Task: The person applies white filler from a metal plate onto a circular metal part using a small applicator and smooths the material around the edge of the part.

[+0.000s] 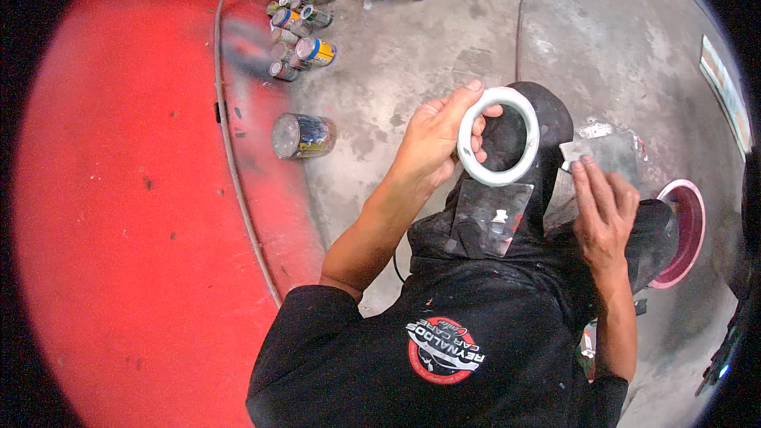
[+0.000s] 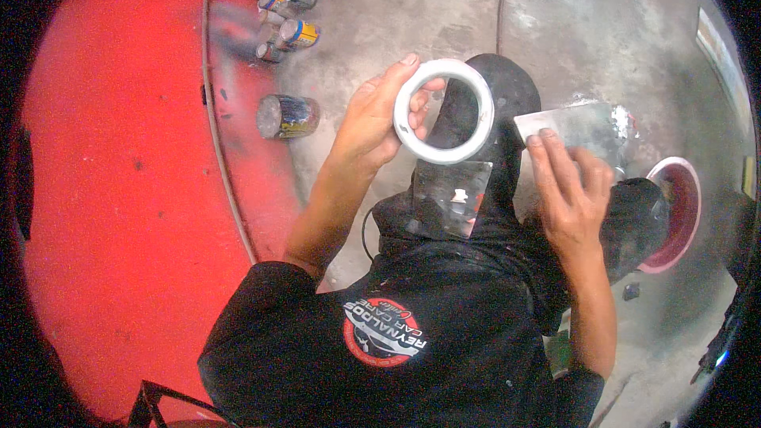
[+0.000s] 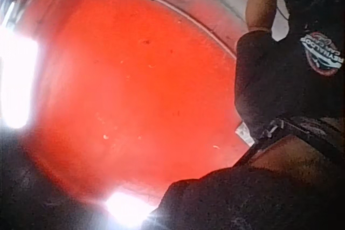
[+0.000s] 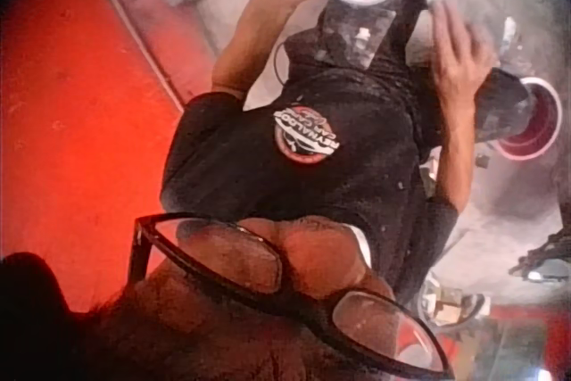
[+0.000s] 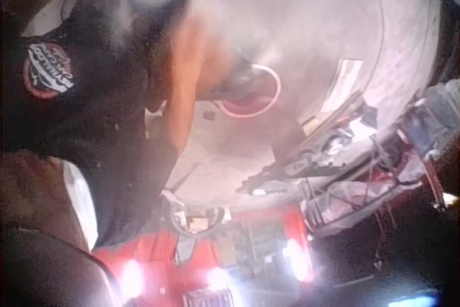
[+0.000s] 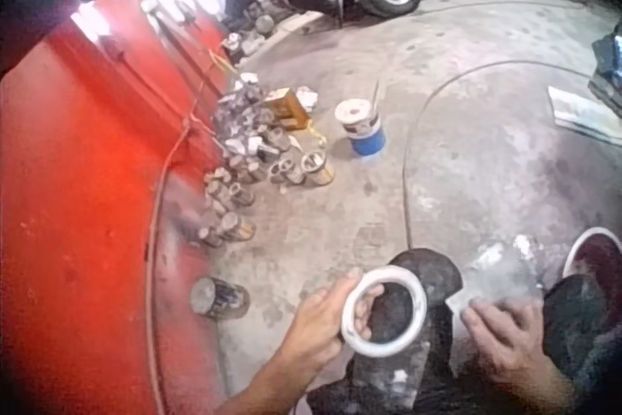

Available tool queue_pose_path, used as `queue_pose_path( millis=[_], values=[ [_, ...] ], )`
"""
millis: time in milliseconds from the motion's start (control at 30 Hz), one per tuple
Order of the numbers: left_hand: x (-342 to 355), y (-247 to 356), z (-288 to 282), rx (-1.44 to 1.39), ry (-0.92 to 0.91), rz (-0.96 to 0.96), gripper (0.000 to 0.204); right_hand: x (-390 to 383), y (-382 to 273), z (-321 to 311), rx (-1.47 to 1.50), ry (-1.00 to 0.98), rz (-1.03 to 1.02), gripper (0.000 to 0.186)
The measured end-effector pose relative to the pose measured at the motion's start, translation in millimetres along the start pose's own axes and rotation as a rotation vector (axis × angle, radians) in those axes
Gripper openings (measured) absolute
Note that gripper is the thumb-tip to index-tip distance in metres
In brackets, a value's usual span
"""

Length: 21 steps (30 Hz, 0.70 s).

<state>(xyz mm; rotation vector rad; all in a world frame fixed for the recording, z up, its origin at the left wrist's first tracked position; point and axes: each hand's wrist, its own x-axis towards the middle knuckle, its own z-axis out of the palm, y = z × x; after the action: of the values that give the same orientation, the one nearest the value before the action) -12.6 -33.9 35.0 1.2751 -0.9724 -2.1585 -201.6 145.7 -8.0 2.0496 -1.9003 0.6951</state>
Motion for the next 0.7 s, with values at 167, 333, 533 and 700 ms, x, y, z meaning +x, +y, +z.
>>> queue_pose_path(
  millis=[167, 333, 533, 700],
  values=[
    [-15.3, 11.0, 8.9, 0.119, -0.073, 0.068, 0.04, 30.1, -7.7, -46.2, 0.041, -0.371, 0.052, 0.065],
    [-19.8, 20.5, 18.4, 0.224, -0.158, 0.055, 0.041, 32.9, -13.7, -56.8, -0.031, -0.571, 0.042, 0.073],
    [-18.9, 17.1, 21.6, 0.235, -0.19, 0.045, 0.042, 30.0, -19.9, -44.9, -0.024, -0.523, -0.019, 0.075],
    [-22.0, 15.3, 23.2, 0.264, -0.19, 0.047, 0.043, 34.4, -21.8, -45.7, -0.051, -0.531, -0.029, 0.075]
  ],
)
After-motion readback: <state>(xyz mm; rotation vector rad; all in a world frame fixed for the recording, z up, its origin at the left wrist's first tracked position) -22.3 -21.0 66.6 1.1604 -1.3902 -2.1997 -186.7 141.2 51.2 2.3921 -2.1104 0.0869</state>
